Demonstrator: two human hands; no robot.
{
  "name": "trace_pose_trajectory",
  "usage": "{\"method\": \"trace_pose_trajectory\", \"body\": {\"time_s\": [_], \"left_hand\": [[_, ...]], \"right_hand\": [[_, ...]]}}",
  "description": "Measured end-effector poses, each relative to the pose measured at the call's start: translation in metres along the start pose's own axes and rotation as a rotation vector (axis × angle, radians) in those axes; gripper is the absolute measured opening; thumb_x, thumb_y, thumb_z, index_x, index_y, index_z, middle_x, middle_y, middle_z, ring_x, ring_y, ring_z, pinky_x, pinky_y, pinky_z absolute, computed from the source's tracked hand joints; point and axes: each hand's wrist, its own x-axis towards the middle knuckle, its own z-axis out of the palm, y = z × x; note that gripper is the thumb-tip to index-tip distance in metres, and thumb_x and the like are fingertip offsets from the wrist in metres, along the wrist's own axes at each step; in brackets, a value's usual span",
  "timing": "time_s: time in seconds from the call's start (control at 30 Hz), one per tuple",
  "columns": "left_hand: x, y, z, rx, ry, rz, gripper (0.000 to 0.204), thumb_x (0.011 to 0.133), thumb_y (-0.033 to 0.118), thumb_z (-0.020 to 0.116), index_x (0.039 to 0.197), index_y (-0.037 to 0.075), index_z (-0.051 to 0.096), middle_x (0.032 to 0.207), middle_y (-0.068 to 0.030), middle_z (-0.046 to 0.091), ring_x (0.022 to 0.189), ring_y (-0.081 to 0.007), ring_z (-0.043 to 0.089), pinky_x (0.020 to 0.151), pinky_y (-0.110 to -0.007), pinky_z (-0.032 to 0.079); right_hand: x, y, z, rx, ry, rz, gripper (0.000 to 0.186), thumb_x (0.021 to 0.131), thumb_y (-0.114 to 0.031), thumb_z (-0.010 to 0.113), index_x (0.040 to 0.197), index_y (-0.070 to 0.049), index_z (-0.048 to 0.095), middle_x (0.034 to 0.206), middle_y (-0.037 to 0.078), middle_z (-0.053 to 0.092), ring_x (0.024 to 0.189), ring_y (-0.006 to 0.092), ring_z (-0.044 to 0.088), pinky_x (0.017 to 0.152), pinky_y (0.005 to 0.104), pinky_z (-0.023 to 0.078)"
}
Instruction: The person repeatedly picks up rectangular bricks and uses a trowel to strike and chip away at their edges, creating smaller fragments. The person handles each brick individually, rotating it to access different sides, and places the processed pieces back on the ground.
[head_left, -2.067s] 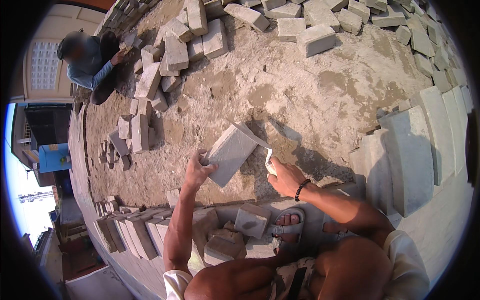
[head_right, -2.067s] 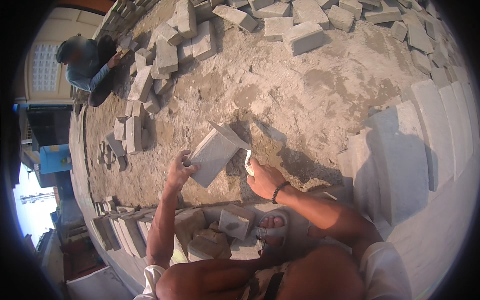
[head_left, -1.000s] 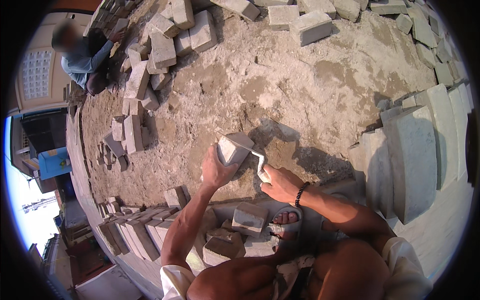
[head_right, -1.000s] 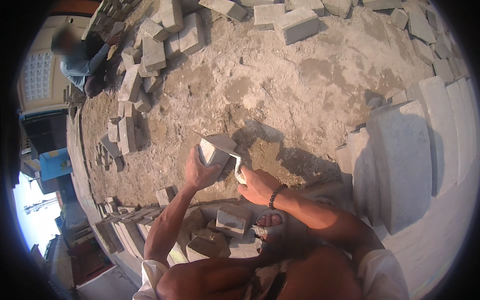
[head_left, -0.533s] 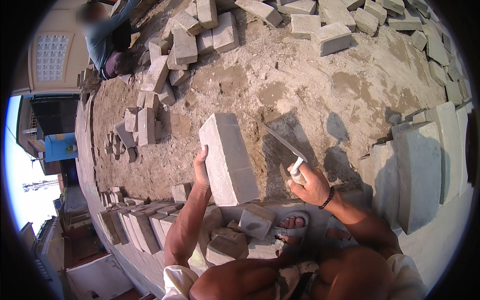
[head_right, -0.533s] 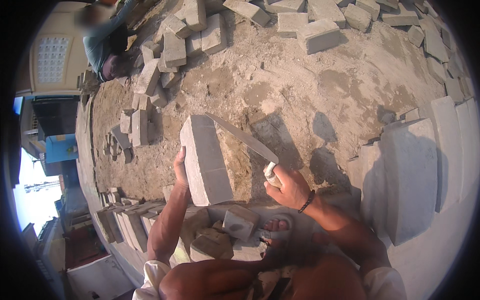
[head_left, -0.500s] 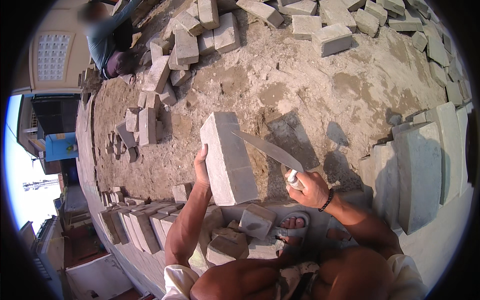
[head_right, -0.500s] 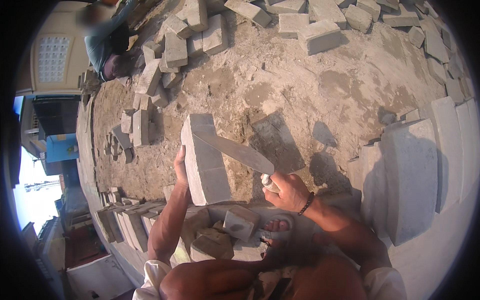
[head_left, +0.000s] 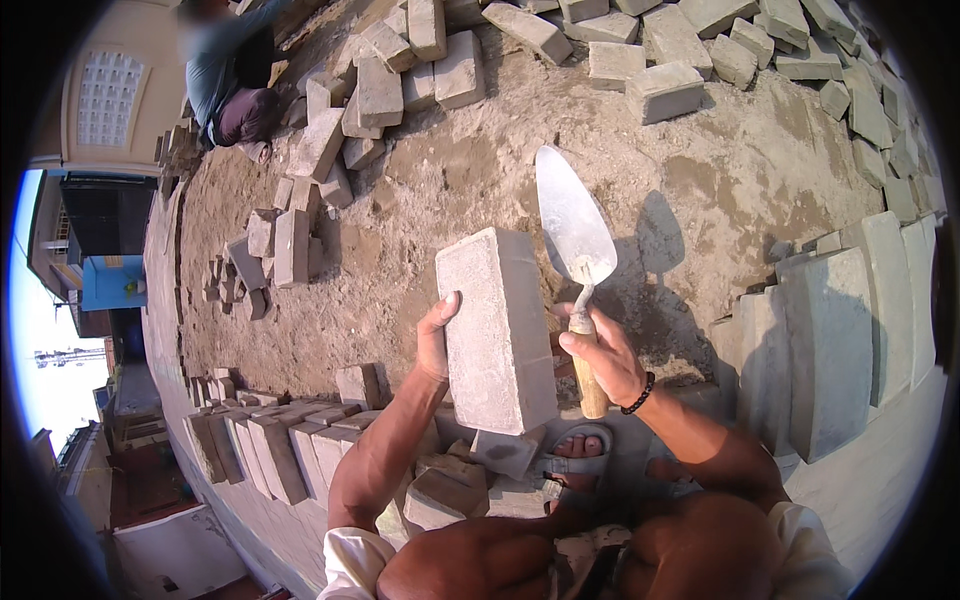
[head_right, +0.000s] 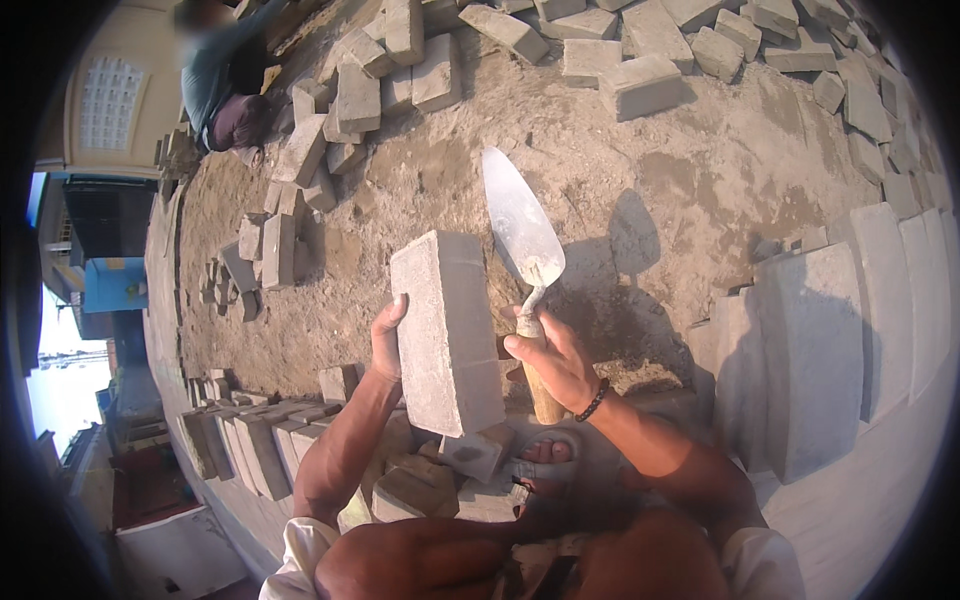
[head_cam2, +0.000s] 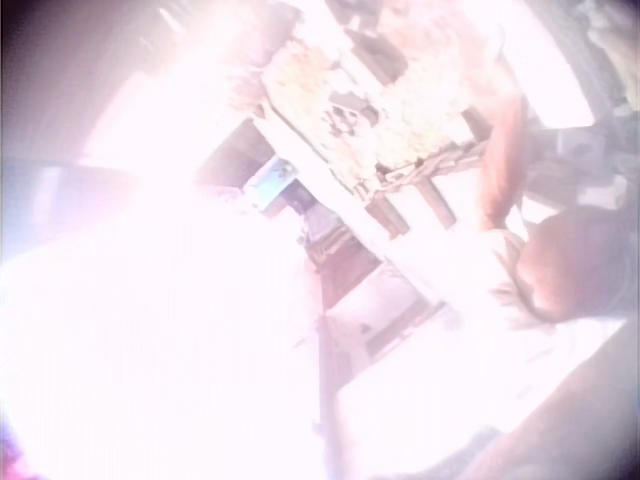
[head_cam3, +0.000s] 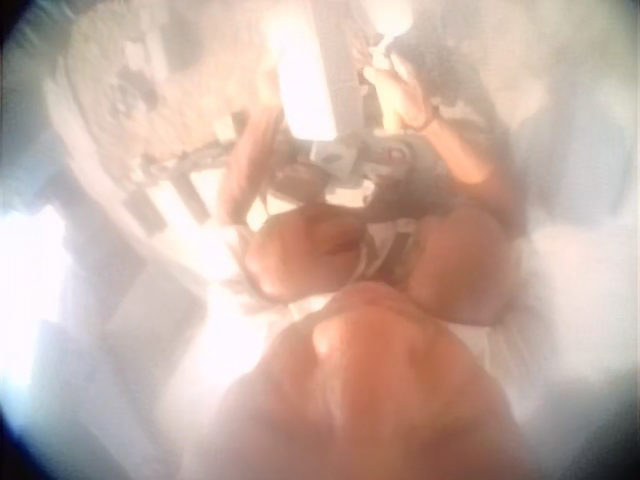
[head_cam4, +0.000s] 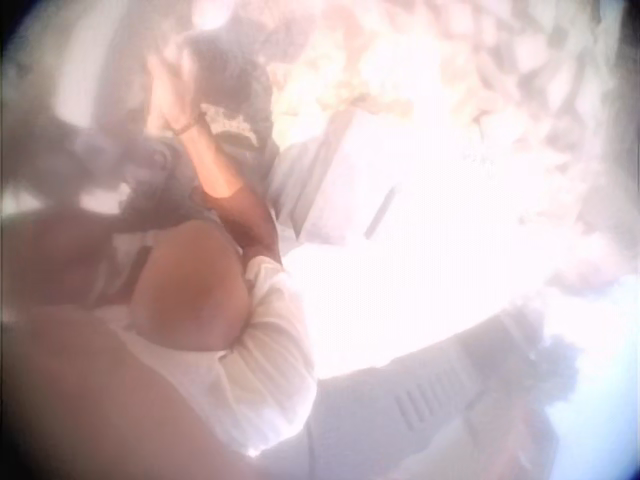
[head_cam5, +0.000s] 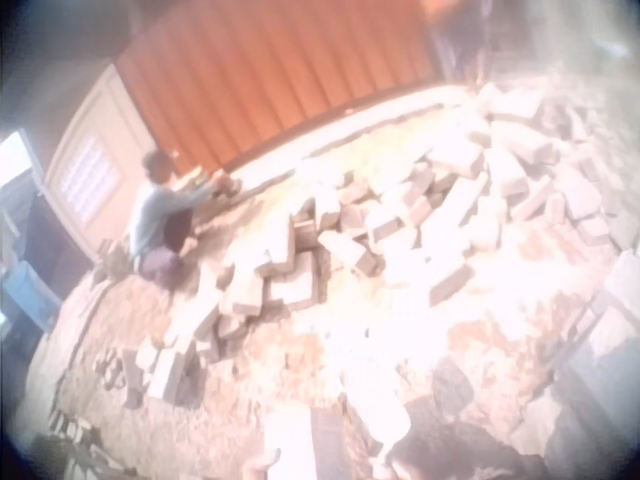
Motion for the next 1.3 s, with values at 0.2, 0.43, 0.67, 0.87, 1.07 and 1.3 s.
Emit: {"method": "trace_pose_trajectory", "body": {"time_s": [0.2, 0.43, 0.67, 0.87, 1.07, 1.3], "left_hand": [[0.012, -0.012, 0.013, 0.153, -0.054, -0.173, 0.066, 0.090, 0.042, 0.066, 0.136, -0.001, 0.046, 0.122, -0.0175, 0.060, 0.110, -0.0256, 0.061, 0.094, -0.040, 0.050], [0.035, -0.059, 0.020, 0.603, 0.106, 0.356, 0.078, 0.091, 0.043, 0.065, 0.145, 0.000, 0.029, 0.139, -0.0190, 0.044, 0.121, -0.0266, 0.052, 0.101, -0.041, 0.045], [0.022, -0.048, 0.006, -0.159, -0.125, -0.228, 0.075, 0.085, 0.053, 0.057, 0.141, 0.005, 0.044, 0.125, -0.0203, 0.060, 0.109, -0.0332, 0.063, 0.095, -0.050, 0.051], [0.015, -0.032, 0.007, -0.150, -0.108, -0.178, 0.089, 0.081, 0.067, 0.052, 0.145, 0.007, 0.040, 0.132, -0.0215, 0.055, 0.114, -0.0376, 0.059, 0.097, -0.053, 0.048], [0.002, -0.016, -0.005, -0.234, -0.102, -0.145, 0.089, 0.080, 0.066, 0.055, 0.146, 0.008, 0.039, 0.131, -0.0209, 0.054, 0.118, -0.0378, 0.056, 0.099, -0.053, 0.046], [-0.019, -0.007, 0.021, 0.087, -0.028, 0.001, 0.078, 0.079, 0.041, 0.070, 0.141, 0.003, 0.041, 0.124, -0.0166, 0.056, 0.106, -0.0253, 0.060, 0.091, -0.043, 0.049]], "right_hand": [[0.006, 0.003, -0.006, 0.042, -0.035, 0.095, 0.033, 0.091, -0.020, 0.064, 0.115, 0.001, 0.057, 0.095, 0.001, 0.058, 0.088, 0.0081, 0.051, 0.077, 0.0268, 0.045], [0.001, -0.011, 0.013, -0.370, 0.128, -0.035, 0.042, 0.088, -0.009, 0.062, 0.126, 0.006, 0.052, 0.088, 0.006, 0.063, 0.077, 0.0107, 0.058, 0.071, 0.0288, 0.049], [-0.004, -0.038, 0.018, -0.006, 0.028, 0.138, 0.036, 0.089, -0.006, 0.060, 0.123, 0.003, 0.053, 0.081, 0.005, 0.062, 0.066, 0.0087, 0.059, 0.059, 0.0256, 0.052], [-0.044, -0.009, -0.017, -0.625, -0.135, -0.260, 0.029, 0.080, -0.011, 0.070, 0.107, -0.005, 0.062, 0.079, 0.014, 0.063, 0.070, 0.0304, 0.066, 0.065, 0.0369, 0.053], [-0.047, 0.041, -0.023, -1.009, -0.170, -0.055, 0.027, 0.080, -0.017, 0.066, 0.102, -0.002, 0.060, 0.081, 0.022, 0.065, 0.075, 0.0420, 0.065, 0.070, 0.0520, 0.052], [-0.003, 0.028, -0.048, -0.475, 0.153, 0.236, 0.024, 0.087, -0.003, 0.056, 0.110, 0.002, 0.055, 0.081, 0.007, 0.055, 0.049, 0.0117, 0.048, 0.044, 0.0280, 0.040]]}}
